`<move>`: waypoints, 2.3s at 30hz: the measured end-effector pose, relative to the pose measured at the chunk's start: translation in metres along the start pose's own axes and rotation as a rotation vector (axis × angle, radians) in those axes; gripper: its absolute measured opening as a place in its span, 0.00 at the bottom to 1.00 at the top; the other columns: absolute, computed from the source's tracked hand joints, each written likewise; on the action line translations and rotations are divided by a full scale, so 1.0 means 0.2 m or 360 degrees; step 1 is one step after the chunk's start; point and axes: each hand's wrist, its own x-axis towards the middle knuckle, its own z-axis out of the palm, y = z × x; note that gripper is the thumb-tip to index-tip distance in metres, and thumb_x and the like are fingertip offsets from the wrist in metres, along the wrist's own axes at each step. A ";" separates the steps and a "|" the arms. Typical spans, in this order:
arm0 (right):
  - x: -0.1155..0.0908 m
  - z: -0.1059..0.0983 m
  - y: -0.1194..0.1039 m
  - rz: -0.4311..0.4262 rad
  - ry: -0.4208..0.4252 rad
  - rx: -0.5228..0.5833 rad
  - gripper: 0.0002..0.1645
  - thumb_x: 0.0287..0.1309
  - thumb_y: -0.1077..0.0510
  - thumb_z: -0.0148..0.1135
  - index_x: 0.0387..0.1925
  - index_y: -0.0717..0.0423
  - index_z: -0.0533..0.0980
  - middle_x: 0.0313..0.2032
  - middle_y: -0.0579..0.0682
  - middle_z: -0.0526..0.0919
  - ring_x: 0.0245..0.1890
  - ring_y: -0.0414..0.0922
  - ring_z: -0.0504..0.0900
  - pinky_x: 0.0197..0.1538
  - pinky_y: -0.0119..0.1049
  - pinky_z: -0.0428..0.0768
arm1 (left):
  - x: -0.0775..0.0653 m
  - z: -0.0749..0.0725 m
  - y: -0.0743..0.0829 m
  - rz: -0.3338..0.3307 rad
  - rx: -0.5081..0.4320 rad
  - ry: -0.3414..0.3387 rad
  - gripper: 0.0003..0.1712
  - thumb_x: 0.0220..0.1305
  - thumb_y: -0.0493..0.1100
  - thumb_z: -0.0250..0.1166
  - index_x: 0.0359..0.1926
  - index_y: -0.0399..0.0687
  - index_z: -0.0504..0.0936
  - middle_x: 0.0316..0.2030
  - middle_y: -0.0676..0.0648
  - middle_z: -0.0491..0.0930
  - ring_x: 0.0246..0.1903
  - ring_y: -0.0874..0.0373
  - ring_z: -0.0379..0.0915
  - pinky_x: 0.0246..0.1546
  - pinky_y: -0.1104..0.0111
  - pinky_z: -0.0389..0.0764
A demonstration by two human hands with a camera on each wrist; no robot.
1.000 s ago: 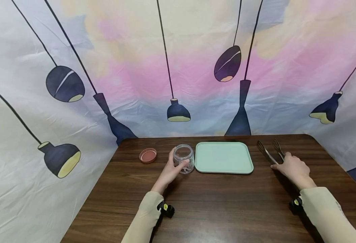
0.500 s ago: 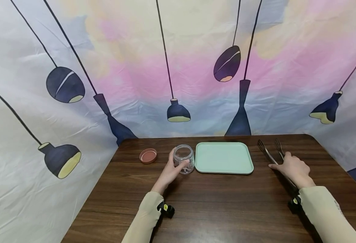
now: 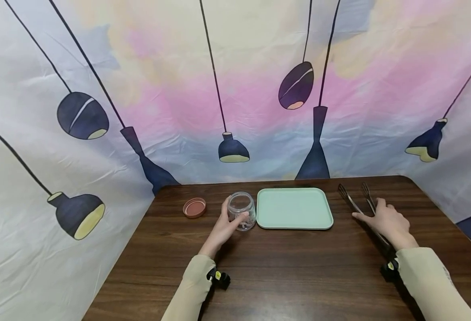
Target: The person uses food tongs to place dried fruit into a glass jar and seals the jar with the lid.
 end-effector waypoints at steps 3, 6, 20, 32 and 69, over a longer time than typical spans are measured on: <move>-0.01 -0.01 0.00 0.0009 -0.0015 0.0040 0.71 0.58 0.24 0.60 0.70 0.83 0.48 0.56 0.88 0.60 0.35 0.71 0.77 0.29 0.56 0.76 | -0.01 0.01 0.00 0.0019 -0.0003 0.0026 0.52 0.70 0.52 0.66 0.81 0.51 0.41 0.74 0.28 0.53 0.72 0.32 0.53 0.64 0.37 0.60; -0.01 -0.01 0.00 -0.0018 -0.0012 0.0083 0.70 0.61 0.25 0.58 0.71 0.81 0.47 0.58 0.88 0.57 0.38 0.74 0.76 0.31 0.58 0.76 | -0.01 0.01 0.02 0.0012 0.0002 0.0035 0.51 0.69 0.52 0.66 0.80 0.52 0.43 0.74 0.30 0.54 0.72 0.34 0.53 0.65 0.38 0.59; 0.02 0.05 -0.25 -0.0350 0.0528 0.0362 0.46 0.68 0.37 0.60 0.70 0.69 0.64 0.57 0.75 0.70 0.54 0.74 0.68 0.53 0.72 0.58 | 0.09 0.01 -0.17 0.0061 0.0044 0.0040 0.53 0.68 0.59 0.66 0.80 0.61 0.41 0.74 0.34 0.55 0.73 0.39 0.53 0.66 0.39 0.59; 0.04 0.11 -0.43 -0.0472 0.0257 0.0580 0.42 0.71 0.46 0.60 0.73 0.68 0.59 0.62 0.74 0.67 0.59 0.71 0.68 0.55 0.67 0.69 | 0.08 0.02 -0.20 0.0090 0.0074 0.0036 0.55 0.67 0.63 0.65 0.81 0.60 0.40 0.73 0.33 0.56 0.72 0.37 0.55 0.64 0.40 0.62; 0.01 0.34 -0.95 -0.0746 0.0019 0.1021 0.42 0.66 0.48 0.67 0.75 0.53 0.62 0.63 0.63 0.74 0.63 0.60 0.73 0.59 0.58 0.73 | 0.10 -0.03 -0.21 -0.0024 0.0071 -0.0013 0.57 0.64 0.65 0.67 0.81 0.66 0.40 0.75 0.33 0.52 0.72 0.32 0.52 0.65 0.39 0.61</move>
